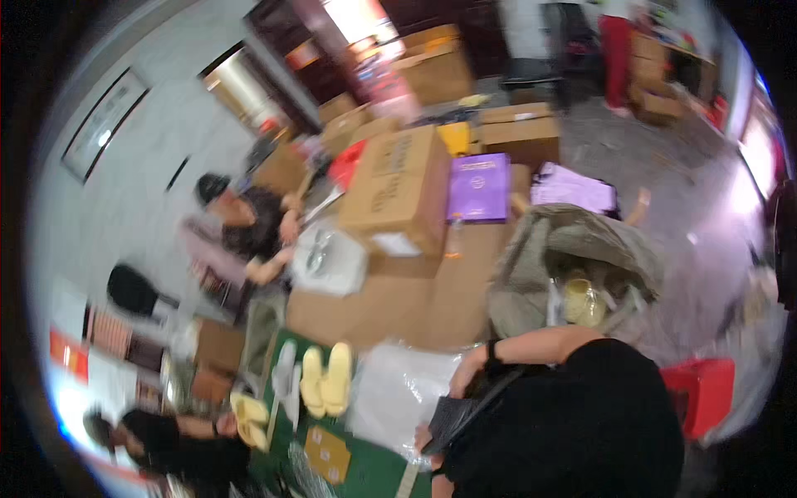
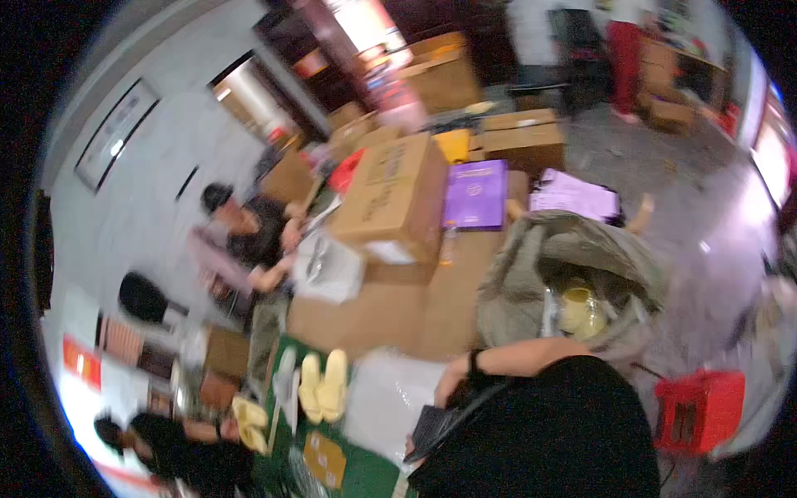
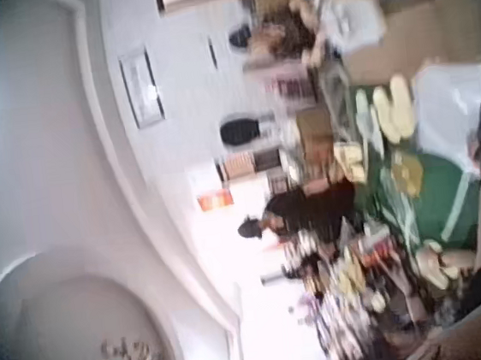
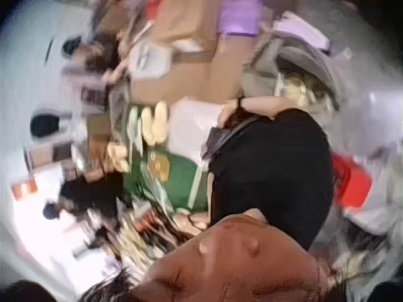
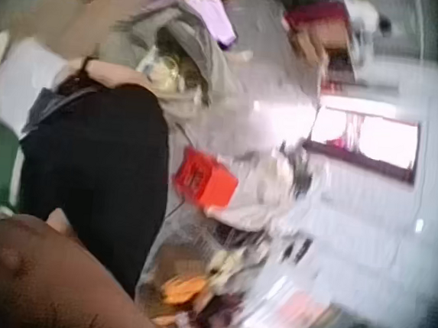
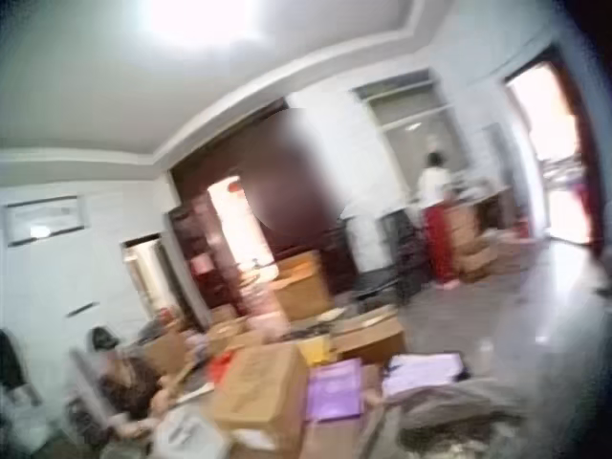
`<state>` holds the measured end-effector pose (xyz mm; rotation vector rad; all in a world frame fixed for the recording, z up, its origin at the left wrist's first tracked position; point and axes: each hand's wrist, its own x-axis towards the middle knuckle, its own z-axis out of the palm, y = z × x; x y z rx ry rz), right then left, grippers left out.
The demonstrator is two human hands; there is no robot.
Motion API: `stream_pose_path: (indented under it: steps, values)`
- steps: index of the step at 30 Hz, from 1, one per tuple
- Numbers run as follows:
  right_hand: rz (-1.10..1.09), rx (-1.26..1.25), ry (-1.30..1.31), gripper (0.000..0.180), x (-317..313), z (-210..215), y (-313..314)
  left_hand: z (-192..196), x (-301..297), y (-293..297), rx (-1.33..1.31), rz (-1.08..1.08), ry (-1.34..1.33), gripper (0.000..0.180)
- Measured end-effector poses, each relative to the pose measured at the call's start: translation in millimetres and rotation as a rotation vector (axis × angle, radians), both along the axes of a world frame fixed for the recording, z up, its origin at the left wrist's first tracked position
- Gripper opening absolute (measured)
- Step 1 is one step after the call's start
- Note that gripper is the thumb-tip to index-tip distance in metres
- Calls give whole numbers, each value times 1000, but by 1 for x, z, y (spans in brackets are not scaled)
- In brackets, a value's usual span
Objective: The recorder is packing various styles of shoes into plastic bags and placing them into a large collection sack.
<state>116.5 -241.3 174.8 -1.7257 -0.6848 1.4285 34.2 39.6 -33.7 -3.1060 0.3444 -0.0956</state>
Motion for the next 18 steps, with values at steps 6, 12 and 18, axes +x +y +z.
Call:
stream_pose_path:
  steps: [6, 12, 18]
  values:
    - [-16, 261, 646, 32, 11, -74, 24, 18, 54, -36, -171, -333, -194, 23]
    - [-322, 212, 89, 33, 16, -103, 19, 37, 72, -29, -346, -285, -417, 25]
    - [-557, 306, -250, 31, 19, -106, 6, 74, 61, -8, -509, -146, -645, 29]
